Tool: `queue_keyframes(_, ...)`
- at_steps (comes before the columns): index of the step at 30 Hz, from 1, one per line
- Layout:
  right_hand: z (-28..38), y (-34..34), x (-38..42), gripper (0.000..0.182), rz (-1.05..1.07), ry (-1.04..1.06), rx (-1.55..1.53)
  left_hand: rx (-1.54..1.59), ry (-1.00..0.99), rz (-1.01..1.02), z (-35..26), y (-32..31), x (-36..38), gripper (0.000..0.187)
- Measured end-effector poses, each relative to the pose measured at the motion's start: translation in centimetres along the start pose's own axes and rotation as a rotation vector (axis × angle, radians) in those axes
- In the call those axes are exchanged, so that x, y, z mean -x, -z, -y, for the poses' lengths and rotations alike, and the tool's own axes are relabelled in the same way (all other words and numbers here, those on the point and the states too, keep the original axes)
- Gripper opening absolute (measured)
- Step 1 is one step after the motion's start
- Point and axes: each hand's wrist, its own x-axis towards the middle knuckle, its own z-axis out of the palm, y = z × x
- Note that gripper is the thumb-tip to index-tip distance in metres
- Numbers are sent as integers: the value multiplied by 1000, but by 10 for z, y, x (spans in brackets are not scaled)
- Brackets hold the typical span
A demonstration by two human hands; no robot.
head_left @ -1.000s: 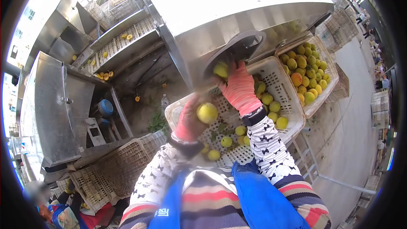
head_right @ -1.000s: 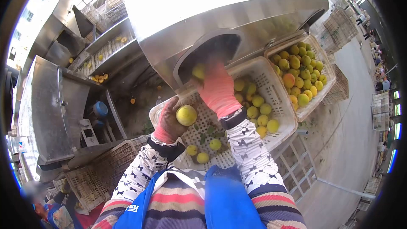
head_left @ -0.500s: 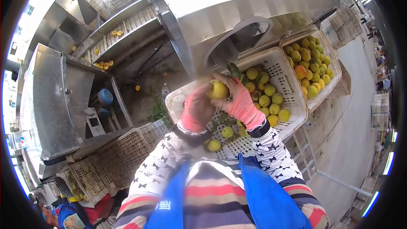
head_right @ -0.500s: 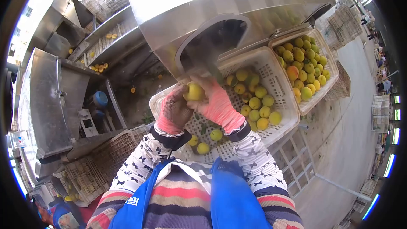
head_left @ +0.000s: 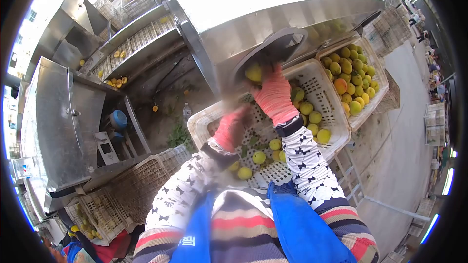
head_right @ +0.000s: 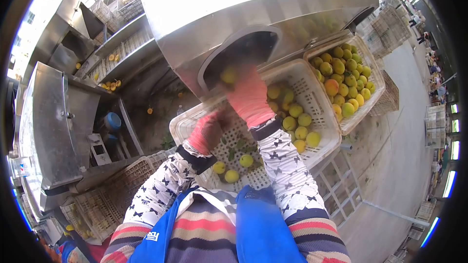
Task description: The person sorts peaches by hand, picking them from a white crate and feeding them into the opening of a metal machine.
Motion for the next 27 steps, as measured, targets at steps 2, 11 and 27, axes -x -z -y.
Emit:
queue_keyframes(2,3,-3,2,80,34,-11,62,-361,113,69,13,11,-6,45)
queue_keyframes(11,-11,20,-25,70,-241,-59,-537,-2029,668,1077,148,58,-77,59)
queue_keyframes(27,-232,-47,123,71,775,-703,825,-2141,878,971,202,108,-36,87)
